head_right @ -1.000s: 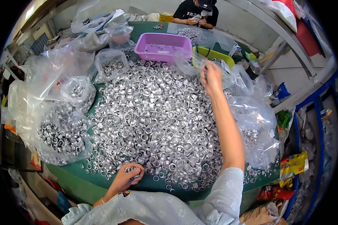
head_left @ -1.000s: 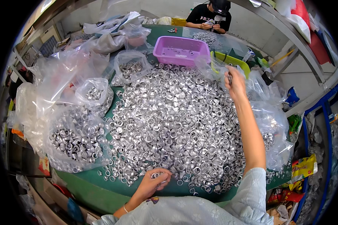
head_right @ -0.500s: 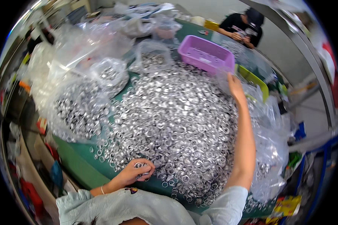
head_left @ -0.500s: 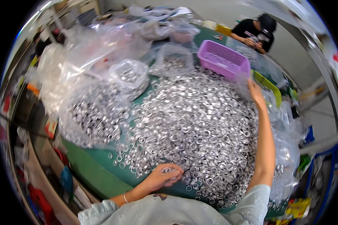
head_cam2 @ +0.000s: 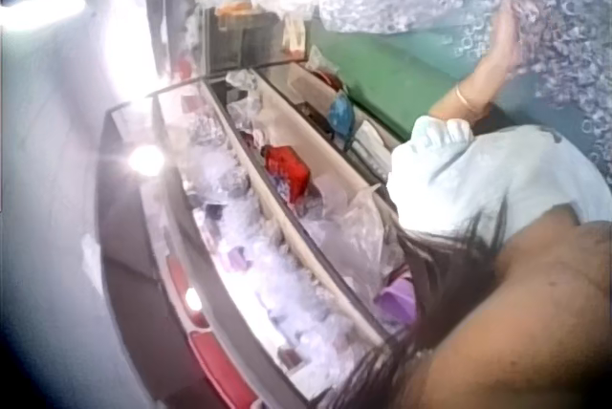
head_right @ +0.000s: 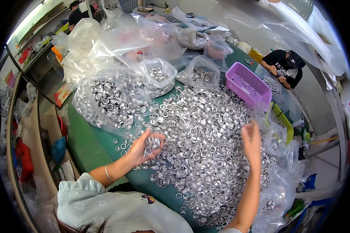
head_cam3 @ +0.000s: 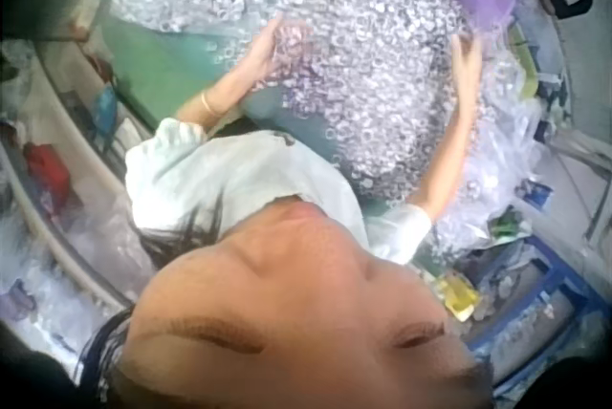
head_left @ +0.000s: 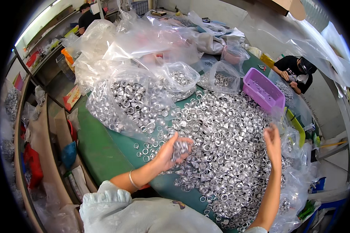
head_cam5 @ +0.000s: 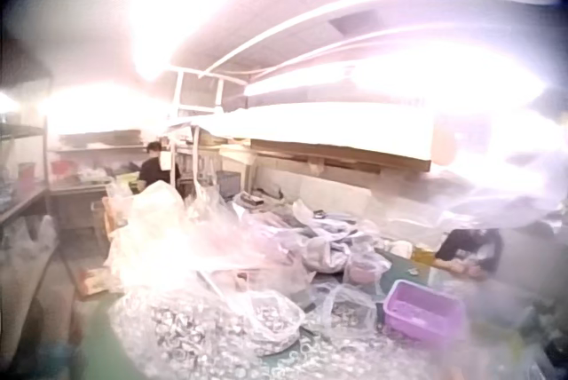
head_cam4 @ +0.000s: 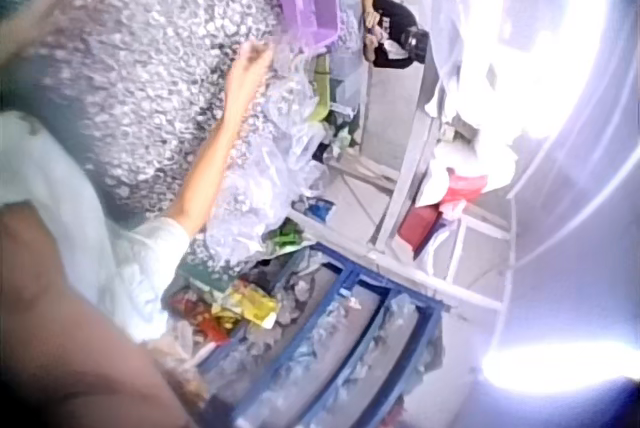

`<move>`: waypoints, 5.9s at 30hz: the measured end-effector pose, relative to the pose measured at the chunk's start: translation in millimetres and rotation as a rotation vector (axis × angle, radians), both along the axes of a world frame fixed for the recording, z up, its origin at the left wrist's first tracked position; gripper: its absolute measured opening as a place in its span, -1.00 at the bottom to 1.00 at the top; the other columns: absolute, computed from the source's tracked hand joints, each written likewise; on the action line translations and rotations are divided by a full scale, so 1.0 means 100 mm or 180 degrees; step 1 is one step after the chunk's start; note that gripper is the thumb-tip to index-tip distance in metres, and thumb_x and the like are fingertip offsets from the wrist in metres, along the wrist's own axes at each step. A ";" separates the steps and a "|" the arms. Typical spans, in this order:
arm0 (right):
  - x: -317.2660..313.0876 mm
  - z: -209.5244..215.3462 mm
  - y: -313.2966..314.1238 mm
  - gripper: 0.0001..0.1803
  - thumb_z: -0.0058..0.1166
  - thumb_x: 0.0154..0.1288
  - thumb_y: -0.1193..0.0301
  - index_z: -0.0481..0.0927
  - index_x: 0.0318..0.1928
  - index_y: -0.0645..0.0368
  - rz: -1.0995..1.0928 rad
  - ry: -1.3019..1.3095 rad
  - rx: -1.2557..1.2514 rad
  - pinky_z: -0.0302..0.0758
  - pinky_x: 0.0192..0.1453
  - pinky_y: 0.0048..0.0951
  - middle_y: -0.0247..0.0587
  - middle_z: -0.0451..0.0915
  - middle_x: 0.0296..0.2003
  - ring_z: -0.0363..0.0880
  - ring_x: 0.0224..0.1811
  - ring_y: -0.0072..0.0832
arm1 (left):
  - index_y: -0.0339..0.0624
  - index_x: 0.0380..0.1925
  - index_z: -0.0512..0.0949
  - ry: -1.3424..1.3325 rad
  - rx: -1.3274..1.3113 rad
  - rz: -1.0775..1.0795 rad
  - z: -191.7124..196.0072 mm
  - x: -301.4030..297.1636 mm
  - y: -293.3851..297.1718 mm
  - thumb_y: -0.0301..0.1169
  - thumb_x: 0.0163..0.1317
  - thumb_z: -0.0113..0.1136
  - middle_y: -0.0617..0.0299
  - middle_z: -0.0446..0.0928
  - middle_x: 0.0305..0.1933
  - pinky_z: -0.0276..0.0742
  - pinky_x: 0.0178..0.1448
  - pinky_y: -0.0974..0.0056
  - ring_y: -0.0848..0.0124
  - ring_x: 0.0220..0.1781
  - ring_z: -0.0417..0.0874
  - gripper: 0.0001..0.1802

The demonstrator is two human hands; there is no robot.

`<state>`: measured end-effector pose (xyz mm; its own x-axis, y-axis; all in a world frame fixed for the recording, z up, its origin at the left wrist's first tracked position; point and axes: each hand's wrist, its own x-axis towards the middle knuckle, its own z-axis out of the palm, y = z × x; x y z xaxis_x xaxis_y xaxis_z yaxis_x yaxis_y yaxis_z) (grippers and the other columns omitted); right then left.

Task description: The person sorts through a large pile of small silver-colored metal ring components on a green work table, picking them up individually or in small handfuls and placing some into a purple plastic bin.

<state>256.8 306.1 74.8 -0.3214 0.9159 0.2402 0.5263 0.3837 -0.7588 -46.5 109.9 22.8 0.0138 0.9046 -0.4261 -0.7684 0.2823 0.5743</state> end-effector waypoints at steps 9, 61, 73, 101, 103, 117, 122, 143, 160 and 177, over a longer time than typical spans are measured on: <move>-0.15 0.21 -1.27 -0.63 0.09 0.10 0.46 0.43 -0.06 0.34 0.1270 -0.0888 -0.0638 0.40 -0.03 -0.36 0.00 0.54 -0.23 0.53 -0.17 -0.20 | -0.25 -0.05 0.38 -0.0140 0.0758 0.0202 0.26 -0.30 0.39 -0.15 0.34 -0.28 0.22 0.41 -0.37 0.15 -0.65 0.52 0.50 -0.51 0.33 -0.58; -0.31 -0.38 -2.24 -0.70 0.15 -0.01 0.53 0.48 -0.19 0.30 0.0380 -0.0833 -0.0095 0.33 -0.07 -0.29 -0.10 0.46 -0.21 0.39 -0.16 -0.18 | -0.19 -0.19 0.51 0.3979 0.2615 -0.1245 0.04 0.49 0.07 -0.51 0.10 0.11 0.14 0.50 -0.13 0.41 0.03 0.29 0.32 -0.04 0.52 -0.77; -0.76 -0.75 -2.09 -0.86 0.11 0.02 0.55 0.54 -0.34 0.28 -0.0158 -0.0926 0.0753 0.29 -0.15 -0.40 -0.24 0.52 -0.27 0.41 -0.22 -0.36 | -0.20 -0.13 0.45 0.5288 0.2865 -0.1426 -0.41 0.48 -0.74 -0.55 -0.01 0.20 0.12 0.32 0.13 0.10 0.27 -0.08 0.13 0.23 0.27 -0.63; -0.94 -0.78 -3.10 -0.70 -0.25 0.39 0.34 0.39 -0.02 0.27 0.0306 0.2843 -0.3147 0.42 -0.24 -0.56 -0.20 0.51 -0.17 0.47 -0.27 -0.58 | -0.18 -0.21 0.57 0.4203 0.2644 -0.0553 -0.27 0.57 -1.14 -0.54 -0.12 0.26 0.11 0.35 0.06 0.26 0.13 0.12 0.09 0.11 0.30 -0.65; -0.90 -0.83 -3.13 -0.70 -0.30 0.41 0.34 0.39 -0.05 0.29 0.0410 0.2766 -0.3413 0.43 -0.26 -0.54 -0.17 0.51 -0.22 0.49 -0.30 -0.53 | -0.14 -0.16 0.54 0.4009 0.2570 -0.0879 -0.34 0.58 -1.16 -0.54 -0.10 0.26 0.10 0.32 0.09 0.26 0.13 0.11 0.08 0.12 0.30 -0.61; -0.16 -0.87 -3.56 -0.78 0.23 -0.02 0.46 0.50 -0.33 0.21 -0.1954 -0.0652 -0.0172 0.30 -0.47 -0.39 -0.14 0.34 -0.47 0.33 -0.56 -0.32 | -0.21 -0.14 0.45 0.4482 0.3034 -0.1642 -0.55 1.08 -1.04 -0.53 -0.06 0.23 0.14 0.40 -0.16 0.36 -0.10 0.20 0.18 -0.16 0.41 -0.60; -0.22 -1.02 -3.56 -0.64 0.27 -0.06 0.38 0.48 -0.22 0.17 -0.1853 -0.1350 -0.0144 0.35 -0.46 -0.30 -0.14 0.42 -0.47 0.44 -0.50 -0.22 | -0.17 -0.14 0.46 0.4709 0.3079 -0.1824 -0.57 1.41 -1.08 -0.43 -0.04 0.22 0.17 0.39 -0.22 0.36 -0.17 0.23 0.21 -0.21 0.42 -0.61; -0.31 -1.05 -3.26 -0.83 0.15 0.08 0.38 0.52 -0.36 0.20 -0.1817 -0.1143 0.0257 0.40 -0.48 -0.28 -0.14 0.56 -0.47 0.53 -0.50 -0.17 | -0.21 -0.11 0.40 0.4868 0.2634 -0.1734 -0.43 1.25 -1.14 -0.57 -0.06 0.20 0.08 0.34 -0.18 0.37 -0.09 0.22 0.14 -0.16 0.41 -0.57; -0.32 -0.91 -3.53 -0.82 -0.01 0.25 0.41 0.51 -0.27 0.29 -0.1510 0.2918 -0.1155 0.00 -0.69 -0.65 -0.46 0.22 -0.70 0.09 -0.74 -0.71 | -0.25 -0.19 0.55 0.1728 0.1380 -0.2170 -0.26 1.20 -1.14 -0.52 0.01 0.25 0.29 0.45 -0.27 0.36 -0.30 0.51 0.60 -0.32 0.43 -0.71; -0.16 -0.79 -3.31 -0.64 -0.17 0.36 0.21 0.37 -0.51 0.19 -0.1384 0.3954 -0.2781 0.03 -0.76 -0.70 -0.35 0.34 -0.62 0.18 -0.72 -0.70 | -0.17 -0.12 0.49 0.4268 0.2624 -0.1176 -0.33 1.23 -1.10 -0.53 -0.12 0.29 0.18 0.37 -0.23 0.32 -0.17 0.29 0.30 -0.22 0.40 -0.55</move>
<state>240.3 -24.4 -3.9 -0.0203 0.8732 -0.4869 -0.6183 -0.3936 -0.6803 76.9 0.2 -10.2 0.3086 0.9136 0.2647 0.4213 -0.3808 0.8231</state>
